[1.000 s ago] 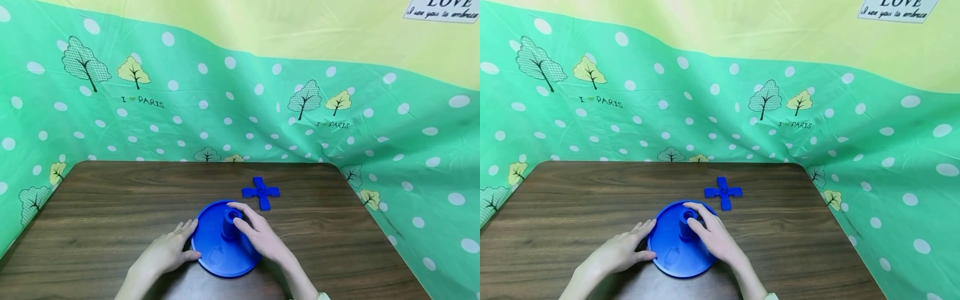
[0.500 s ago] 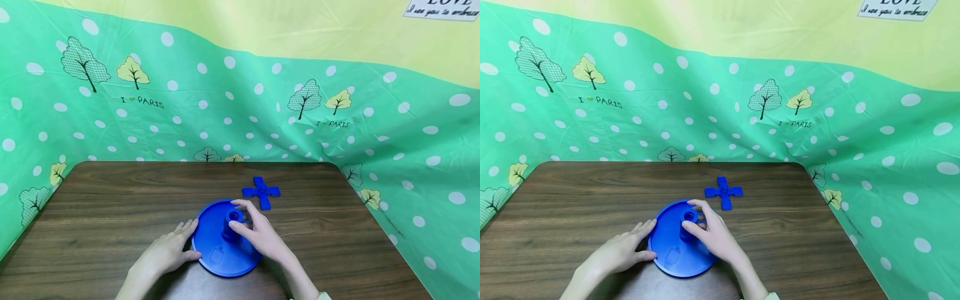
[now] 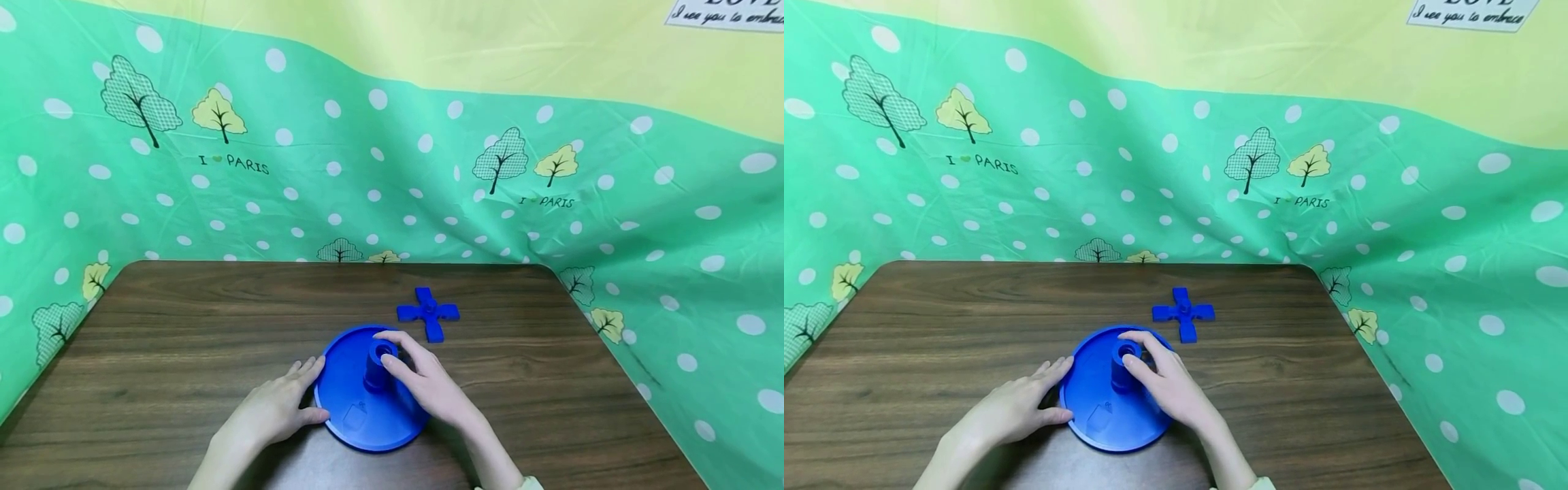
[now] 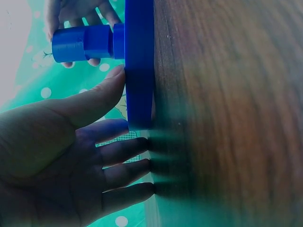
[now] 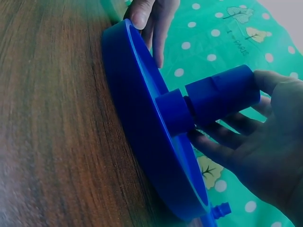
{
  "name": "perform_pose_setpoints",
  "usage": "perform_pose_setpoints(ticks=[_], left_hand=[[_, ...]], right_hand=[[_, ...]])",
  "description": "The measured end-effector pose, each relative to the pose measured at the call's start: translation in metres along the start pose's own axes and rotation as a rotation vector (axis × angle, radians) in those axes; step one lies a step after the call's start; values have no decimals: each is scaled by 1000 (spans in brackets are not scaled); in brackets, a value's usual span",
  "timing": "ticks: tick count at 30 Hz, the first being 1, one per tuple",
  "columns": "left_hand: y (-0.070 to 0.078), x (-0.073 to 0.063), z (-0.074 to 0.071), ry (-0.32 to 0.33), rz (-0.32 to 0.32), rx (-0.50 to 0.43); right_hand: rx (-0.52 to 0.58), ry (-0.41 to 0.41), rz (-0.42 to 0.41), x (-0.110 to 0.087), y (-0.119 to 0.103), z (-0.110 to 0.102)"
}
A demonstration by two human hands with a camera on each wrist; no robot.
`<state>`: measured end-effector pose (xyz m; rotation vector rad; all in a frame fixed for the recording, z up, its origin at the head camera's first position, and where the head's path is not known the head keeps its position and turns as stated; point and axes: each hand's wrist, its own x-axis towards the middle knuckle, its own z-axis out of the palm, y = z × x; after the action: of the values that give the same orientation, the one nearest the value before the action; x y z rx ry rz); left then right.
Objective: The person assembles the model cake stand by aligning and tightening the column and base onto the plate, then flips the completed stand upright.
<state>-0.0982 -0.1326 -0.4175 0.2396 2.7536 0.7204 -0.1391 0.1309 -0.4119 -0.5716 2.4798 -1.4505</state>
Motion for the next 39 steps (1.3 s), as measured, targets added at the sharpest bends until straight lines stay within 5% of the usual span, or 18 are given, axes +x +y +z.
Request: perform_pose_setpoints(ticks=[9,27,39], left_hand=[[-1,-1,0,7,1,5],[-1,2,-5,-14,42,6],[-4,1,-5,-6,57,-7]], right_hand=[[-28,57,42,1,-1,3],[35,-56,-13,1,1,-1],[1,31,42,0,1,3]])
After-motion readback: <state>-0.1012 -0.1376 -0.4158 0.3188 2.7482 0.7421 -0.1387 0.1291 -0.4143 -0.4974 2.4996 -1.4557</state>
